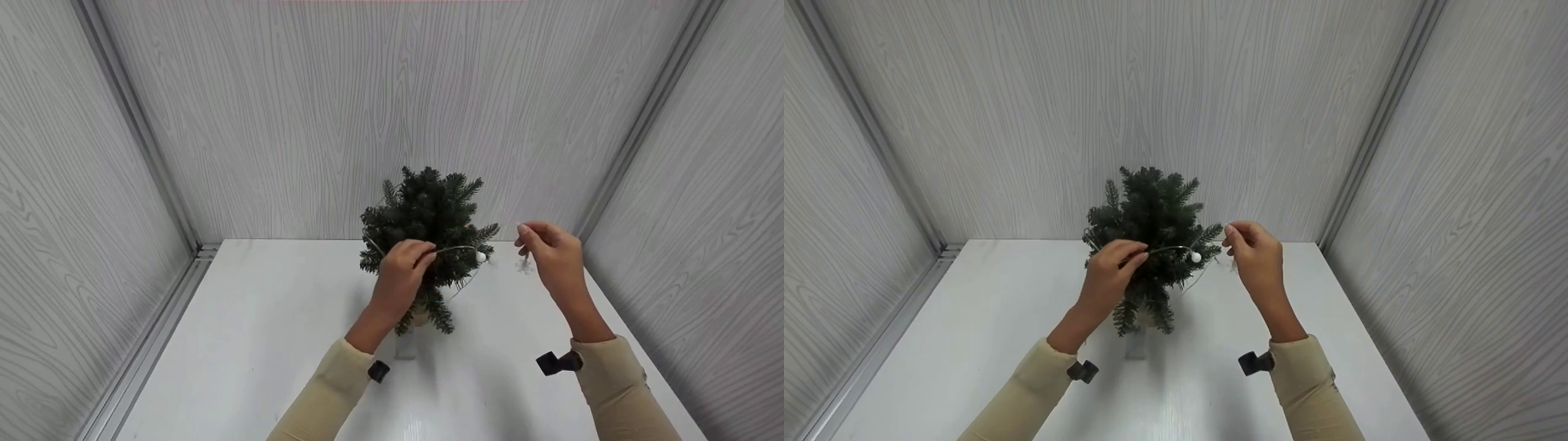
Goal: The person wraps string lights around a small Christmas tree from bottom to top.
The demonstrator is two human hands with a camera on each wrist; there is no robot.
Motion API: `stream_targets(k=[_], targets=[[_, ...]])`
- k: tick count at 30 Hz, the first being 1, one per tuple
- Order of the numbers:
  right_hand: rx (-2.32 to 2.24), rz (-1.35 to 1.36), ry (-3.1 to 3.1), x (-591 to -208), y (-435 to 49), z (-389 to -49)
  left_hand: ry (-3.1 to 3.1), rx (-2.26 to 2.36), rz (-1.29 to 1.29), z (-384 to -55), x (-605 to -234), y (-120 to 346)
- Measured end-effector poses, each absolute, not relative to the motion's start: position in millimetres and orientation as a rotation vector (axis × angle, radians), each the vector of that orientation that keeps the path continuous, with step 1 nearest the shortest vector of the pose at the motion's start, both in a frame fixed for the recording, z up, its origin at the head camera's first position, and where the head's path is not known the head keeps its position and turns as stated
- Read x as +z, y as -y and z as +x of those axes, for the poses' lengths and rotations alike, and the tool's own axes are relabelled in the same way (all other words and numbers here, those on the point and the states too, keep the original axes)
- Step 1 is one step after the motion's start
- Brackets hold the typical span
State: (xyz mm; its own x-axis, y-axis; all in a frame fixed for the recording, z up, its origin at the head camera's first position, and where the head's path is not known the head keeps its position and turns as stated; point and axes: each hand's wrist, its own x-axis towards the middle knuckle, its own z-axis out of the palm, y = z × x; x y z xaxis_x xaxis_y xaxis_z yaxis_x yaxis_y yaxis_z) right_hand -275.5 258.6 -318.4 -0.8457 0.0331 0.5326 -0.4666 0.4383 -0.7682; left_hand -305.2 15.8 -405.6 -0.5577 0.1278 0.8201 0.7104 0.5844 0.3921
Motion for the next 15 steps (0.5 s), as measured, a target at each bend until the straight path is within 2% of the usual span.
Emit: stream_targets(k=[15], targets=[[1.487,0.344,2.177,-302,-251,-304,2.029,-0.526,-0.504,-310,-422,-14]])
